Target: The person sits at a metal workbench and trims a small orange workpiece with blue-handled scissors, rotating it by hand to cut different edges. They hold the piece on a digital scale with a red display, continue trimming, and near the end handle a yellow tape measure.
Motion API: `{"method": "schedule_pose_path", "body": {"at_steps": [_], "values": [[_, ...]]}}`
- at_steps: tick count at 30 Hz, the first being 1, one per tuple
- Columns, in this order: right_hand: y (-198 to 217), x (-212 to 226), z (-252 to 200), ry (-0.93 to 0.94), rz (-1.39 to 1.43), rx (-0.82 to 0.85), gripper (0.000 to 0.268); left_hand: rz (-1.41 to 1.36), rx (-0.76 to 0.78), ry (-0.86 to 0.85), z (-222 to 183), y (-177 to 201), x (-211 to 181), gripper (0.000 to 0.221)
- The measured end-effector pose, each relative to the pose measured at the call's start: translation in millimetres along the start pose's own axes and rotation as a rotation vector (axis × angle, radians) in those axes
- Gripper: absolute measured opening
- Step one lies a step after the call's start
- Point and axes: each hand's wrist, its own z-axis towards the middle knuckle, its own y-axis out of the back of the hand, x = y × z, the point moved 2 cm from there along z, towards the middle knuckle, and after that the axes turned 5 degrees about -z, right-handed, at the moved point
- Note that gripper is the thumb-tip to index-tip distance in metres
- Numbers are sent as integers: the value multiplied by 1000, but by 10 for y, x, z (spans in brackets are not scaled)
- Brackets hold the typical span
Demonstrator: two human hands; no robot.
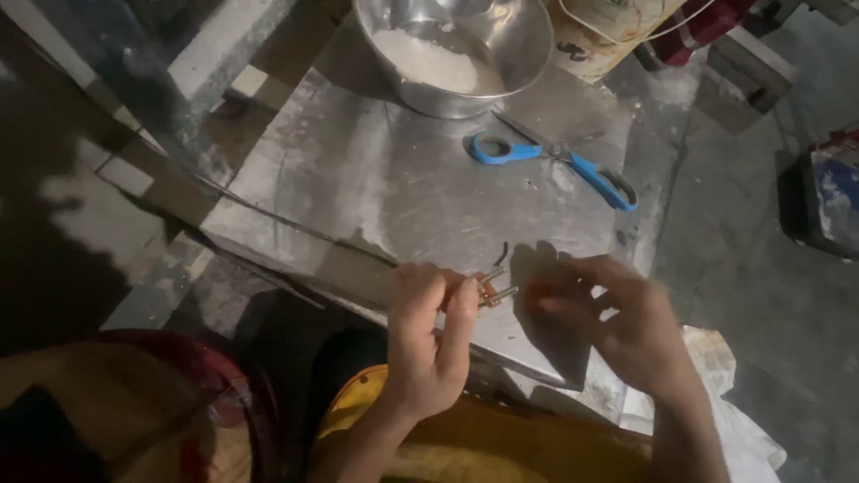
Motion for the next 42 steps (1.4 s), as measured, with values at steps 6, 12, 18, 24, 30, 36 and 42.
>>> {"method": "schedule_pose_path", "body": {"at_steps": [6,12,18,24,30,36,42], "values": [[-112,162,-12,81,-155,-13,38,38,24,-40,15,-3,-18,19],[-126,-22,-39,15,-51,28,24,79,62,-12,15,-4,-74,22],[-75,-131,-39,-128,574,110,34,76,77,18,14,8,-53,25],[-77,-313,-55,-34,560,84,23,91,94,15,54,-6,-77,24],[-68,-340,-73,-51,672,84,26,89,79,-5,116,-46,-118,21],[-52,-469,-127,31,746,133,19,52,90,-27,63,-128,-70,22],[-45,-309,-168,163,1006,118,13,60,82,-48,94,-134,-171,21]]}}
